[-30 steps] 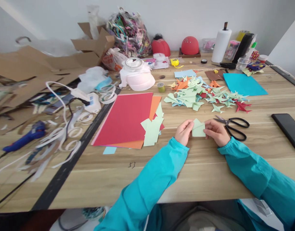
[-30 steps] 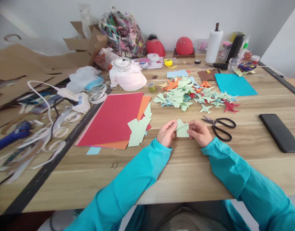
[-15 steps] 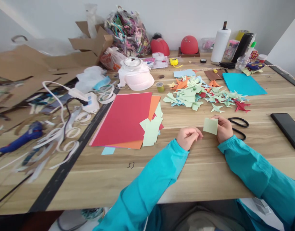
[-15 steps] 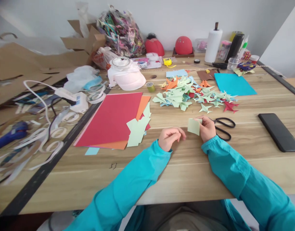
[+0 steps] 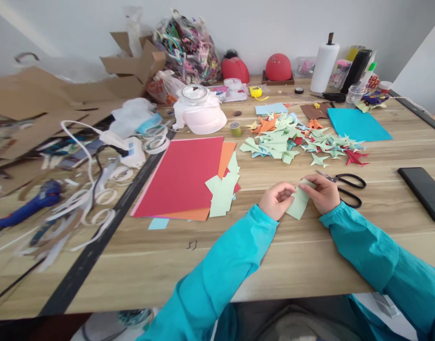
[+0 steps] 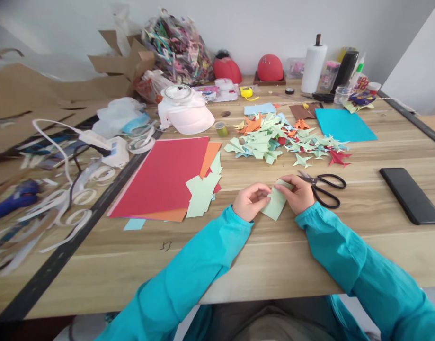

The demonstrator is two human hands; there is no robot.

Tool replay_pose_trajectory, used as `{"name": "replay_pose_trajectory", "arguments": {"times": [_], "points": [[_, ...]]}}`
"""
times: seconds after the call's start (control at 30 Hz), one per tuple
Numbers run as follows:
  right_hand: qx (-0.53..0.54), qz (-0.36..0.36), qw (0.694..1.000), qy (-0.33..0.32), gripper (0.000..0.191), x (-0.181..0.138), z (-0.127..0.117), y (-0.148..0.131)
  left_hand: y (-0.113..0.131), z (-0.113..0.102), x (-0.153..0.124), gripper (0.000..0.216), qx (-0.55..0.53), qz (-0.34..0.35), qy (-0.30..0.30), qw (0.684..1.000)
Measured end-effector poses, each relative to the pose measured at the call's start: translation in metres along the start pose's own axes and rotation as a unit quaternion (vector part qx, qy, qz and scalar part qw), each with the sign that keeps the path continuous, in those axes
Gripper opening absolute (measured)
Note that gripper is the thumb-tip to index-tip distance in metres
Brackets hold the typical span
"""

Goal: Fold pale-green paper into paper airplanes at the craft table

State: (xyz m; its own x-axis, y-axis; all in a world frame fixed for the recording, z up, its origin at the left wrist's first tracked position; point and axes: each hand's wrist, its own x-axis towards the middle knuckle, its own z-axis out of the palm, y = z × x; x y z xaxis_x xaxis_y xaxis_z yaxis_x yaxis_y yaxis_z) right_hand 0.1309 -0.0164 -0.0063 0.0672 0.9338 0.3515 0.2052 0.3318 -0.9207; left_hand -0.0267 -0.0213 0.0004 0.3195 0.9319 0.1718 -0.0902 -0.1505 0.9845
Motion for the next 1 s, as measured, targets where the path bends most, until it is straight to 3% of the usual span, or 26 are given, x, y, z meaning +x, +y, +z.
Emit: {"name": "replay_pose_trajectory", "arguments": {"times": [0.1,0.2,0.33,0.5,0.63,1.0], "points": [[0.002,-0.008,1.0,0.018,0.018,0.0,0.001,0.001,0.0,-0.001,0.0,0.008,0.081,0.025,-0.04,0.996],[-0.009,-0.029,0.999,0.013,0.023,-0.002,0.0,-0.003,-0.002,-0.002,0.001,0.017,0.104,0.006,0.001,0.995],[-0.066,-0.085,0.994,-0.013,0.036,-0.005,-0.002,-0.012,-0.004,-0.006,0.005,0.029,0.039,-0.027,0.108,0.993],[-0.146,-0.15,0.972,-0.111,0.044,-0.007,-0.001,-0.016,-0.004,-0.007,0.006,0.043,-0.059,-0.049,0.112,0.991],[-0.169,-0.189,0.958,-0.137,0.033,-0.006,0.001,-0.011,-0.003,-0.004,0.004,0.048,-0.085,-0.058,0.098,0.99],[-0.124,-0.153,0.975,-0.102,0.015,-0.007,0.0,-0.015,-0.008,-0.004,0.008,0.036,-0.18,-0.098,0.134,0.969]]}}
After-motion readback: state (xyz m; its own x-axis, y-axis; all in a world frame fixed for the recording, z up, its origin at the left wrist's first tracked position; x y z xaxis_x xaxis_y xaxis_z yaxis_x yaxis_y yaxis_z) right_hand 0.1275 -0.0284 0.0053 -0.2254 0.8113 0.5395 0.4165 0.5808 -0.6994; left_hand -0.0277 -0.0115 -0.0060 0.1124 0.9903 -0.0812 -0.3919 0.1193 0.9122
